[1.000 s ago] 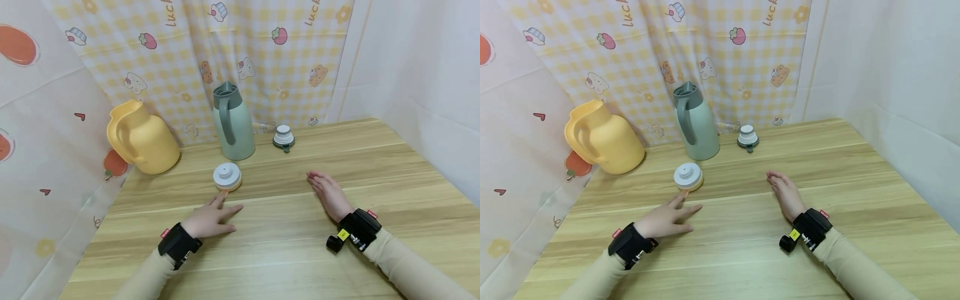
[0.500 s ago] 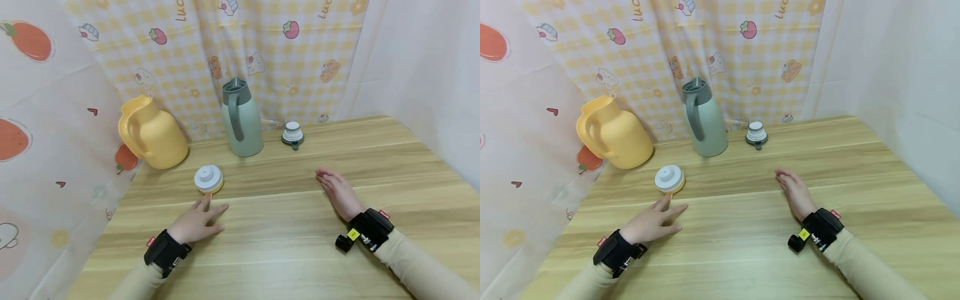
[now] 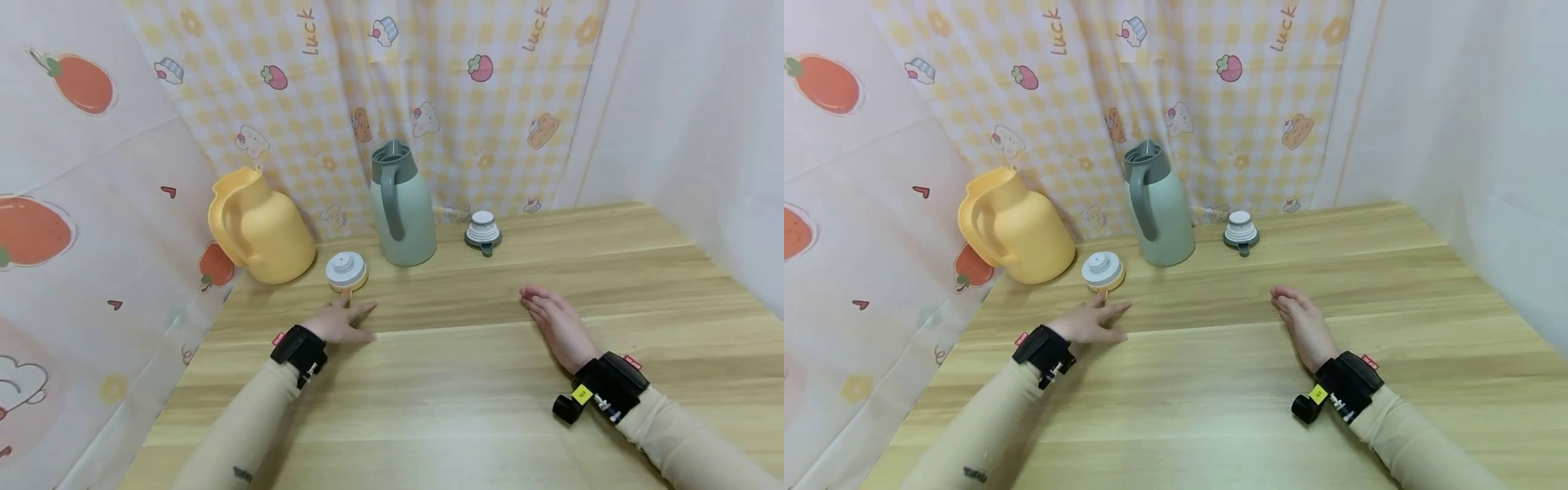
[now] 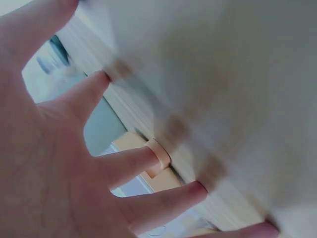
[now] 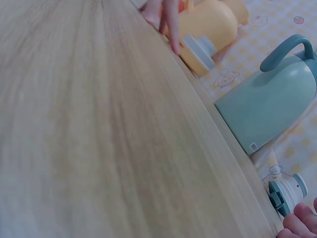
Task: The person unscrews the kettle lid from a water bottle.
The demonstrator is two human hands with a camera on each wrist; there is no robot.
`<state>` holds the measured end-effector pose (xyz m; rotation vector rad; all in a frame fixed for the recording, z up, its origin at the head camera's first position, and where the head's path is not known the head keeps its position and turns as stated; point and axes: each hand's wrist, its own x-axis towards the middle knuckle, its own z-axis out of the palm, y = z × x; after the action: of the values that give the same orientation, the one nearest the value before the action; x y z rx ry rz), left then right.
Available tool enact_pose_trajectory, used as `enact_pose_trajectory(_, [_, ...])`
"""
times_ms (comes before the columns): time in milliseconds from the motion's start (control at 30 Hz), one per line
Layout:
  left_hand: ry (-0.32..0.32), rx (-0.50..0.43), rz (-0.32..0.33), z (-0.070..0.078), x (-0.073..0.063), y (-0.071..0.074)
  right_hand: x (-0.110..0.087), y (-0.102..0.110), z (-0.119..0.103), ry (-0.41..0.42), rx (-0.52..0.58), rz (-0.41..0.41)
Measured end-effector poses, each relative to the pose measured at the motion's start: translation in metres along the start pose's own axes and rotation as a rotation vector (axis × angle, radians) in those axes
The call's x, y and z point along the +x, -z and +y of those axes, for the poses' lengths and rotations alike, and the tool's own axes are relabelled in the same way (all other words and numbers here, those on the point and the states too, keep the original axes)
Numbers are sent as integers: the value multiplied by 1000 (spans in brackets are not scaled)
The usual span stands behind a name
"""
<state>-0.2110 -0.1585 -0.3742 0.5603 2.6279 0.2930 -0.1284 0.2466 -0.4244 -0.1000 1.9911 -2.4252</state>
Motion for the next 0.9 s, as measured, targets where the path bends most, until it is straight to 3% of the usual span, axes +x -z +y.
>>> enact_pose_trajectory(200, [14, -3, -56, -15, 33, 20, 1, -6, 7, 8, -21, 5])
enact_pose_trajectory(333, [14, 12, -56, -22, 47, 31, 4, -10, 9, 10, -20, 11])
enact_pose_trajectory(567, [56, -75, -35, -34, 54, 34, 6, -15, 12, 14, -39, -6])
enact_pose_trajectory(900, [62, -69, -21, -35, 55, 32, 4, -14, 13, 5, -34, 0])
